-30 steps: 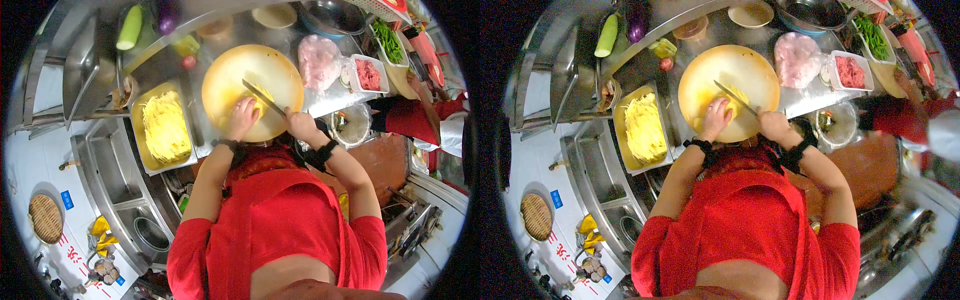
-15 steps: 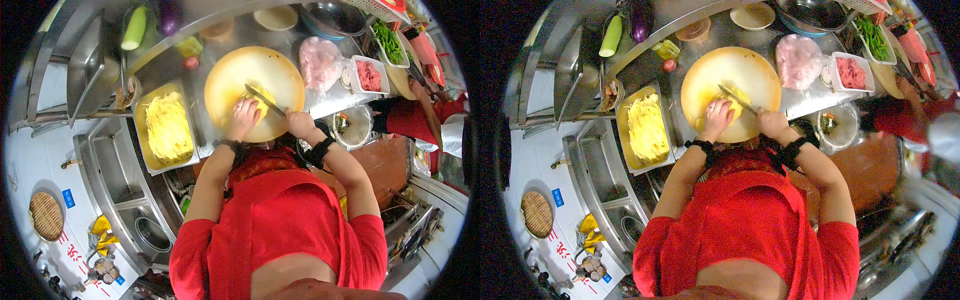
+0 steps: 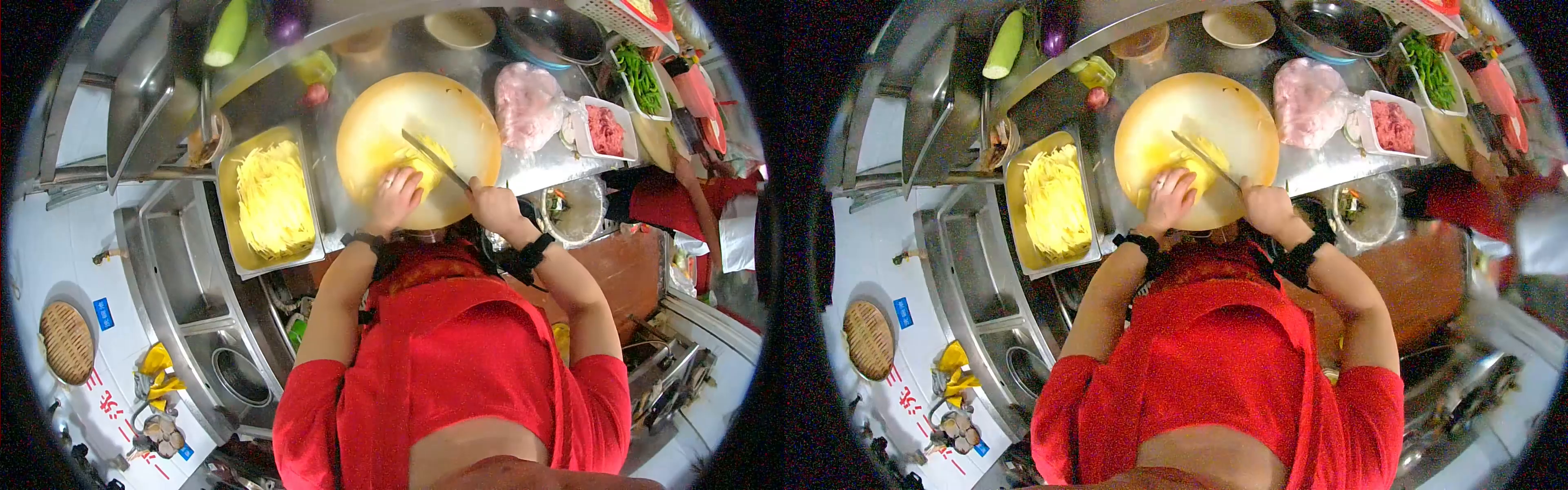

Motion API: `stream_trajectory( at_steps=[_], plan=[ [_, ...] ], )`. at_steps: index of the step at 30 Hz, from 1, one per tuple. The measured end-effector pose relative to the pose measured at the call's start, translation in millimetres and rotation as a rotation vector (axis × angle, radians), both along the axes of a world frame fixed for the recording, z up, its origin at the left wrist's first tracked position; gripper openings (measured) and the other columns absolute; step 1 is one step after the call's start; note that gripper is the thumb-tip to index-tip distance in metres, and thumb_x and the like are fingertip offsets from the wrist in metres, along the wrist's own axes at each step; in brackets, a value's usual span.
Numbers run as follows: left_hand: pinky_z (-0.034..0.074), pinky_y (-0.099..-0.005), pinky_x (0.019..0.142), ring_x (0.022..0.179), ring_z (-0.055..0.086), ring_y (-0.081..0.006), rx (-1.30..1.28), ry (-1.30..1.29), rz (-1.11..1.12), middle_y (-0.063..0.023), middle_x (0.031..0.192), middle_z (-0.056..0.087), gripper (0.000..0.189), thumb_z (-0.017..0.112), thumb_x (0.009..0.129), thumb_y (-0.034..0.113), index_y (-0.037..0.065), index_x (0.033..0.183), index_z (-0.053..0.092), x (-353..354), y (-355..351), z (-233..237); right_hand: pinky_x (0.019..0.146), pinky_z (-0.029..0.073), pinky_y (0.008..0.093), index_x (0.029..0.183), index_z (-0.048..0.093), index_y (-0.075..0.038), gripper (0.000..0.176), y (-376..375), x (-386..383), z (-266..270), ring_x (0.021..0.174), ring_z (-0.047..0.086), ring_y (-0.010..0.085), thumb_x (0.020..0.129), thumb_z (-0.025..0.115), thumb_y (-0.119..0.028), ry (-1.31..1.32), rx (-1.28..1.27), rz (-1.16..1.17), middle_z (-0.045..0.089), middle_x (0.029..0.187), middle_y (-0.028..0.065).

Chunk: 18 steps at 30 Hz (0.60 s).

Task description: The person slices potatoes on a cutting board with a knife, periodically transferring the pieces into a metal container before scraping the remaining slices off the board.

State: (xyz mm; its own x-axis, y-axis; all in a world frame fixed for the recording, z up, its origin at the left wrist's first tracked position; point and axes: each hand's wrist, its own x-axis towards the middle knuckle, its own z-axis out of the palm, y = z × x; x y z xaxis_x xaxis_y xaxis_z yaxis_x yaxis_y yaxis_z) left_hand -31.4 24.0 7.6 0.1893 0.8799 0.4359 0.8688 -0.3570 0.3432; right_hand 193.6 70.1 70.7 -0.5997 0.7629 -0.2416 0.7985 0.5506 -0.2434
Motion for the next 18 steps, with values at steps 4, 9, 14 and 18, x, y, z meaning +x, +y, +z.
stream_trajectory(
  at_steps=[4,9,14,18],
  plan=[
    [0.041,-0.0389,0.087,0.097,0.050,-0.0239,0.002,0.039,-0.016,-0.0050,0.103,0.051,0.031,0.063,0.074,0.018,0.011,0.104,0.057,-1.8,3.8,6.7,0.054,0.050,0.0421,0.093,0.046,-0.002,0.017,2.7,-7.8,-7.3,0.065,0.064,0.0314,0.081,0.045,-0.015,-0.059,-0.068,-0.036,0.064,0.073,0.0173],
    [0.040,-0.0406,0.088,0.097,0.050,-0.0257,0.003,0.046,0.012,-0.0056,0.104,0.051,0.035,0.063,0.074,0.019,0.013,0.108,0.057,-0.4,1.2,-1.9,0.055,0.050,0.0428,0.095,0.046,-0.002,0.018,0.1,-4.9,14.4,0.066,0.064,0.0329,0.081,0.044,-0.014,-0.062,-0.102,-0.036,0.064,0.073,0.0175],
    [0.040,-0.0402,0.088,0.097,0.050,-0.0253,0.008,0.060,0.001,-0.0052,0.103,0.051,0.033,0.062,0.074,0.019,0.013,0.106,0.057,-1.5,5.8,2.4,0.053,0.050,0.0425,0.094,0.046,-0.002,0.018,3.7,-6.6,-15.7,0.062,0.063,0.0334,0.081,0.044,-0.014,-0.041,-0.035,-0.029,0.063,0.069,0.0156],
    [0.041,-0.0392,0.087,0.097,0.049,-0.0245,0.027,0.076,0.017,-0.0052,0.102,0.051,0.032,0.062,0.073,0.019,0.012,0.104,0.058,0.0,1.4,0.5,0.051,0.050,0.0422,0.093,0.047,-0.002,0.017,-2.0,-6.2,14.5,0.060,0.063,0.0320,0.080,0.044,-0.013,-0.070,-0.022,0.004,0.063,0.068,0.0149]
  ],
)
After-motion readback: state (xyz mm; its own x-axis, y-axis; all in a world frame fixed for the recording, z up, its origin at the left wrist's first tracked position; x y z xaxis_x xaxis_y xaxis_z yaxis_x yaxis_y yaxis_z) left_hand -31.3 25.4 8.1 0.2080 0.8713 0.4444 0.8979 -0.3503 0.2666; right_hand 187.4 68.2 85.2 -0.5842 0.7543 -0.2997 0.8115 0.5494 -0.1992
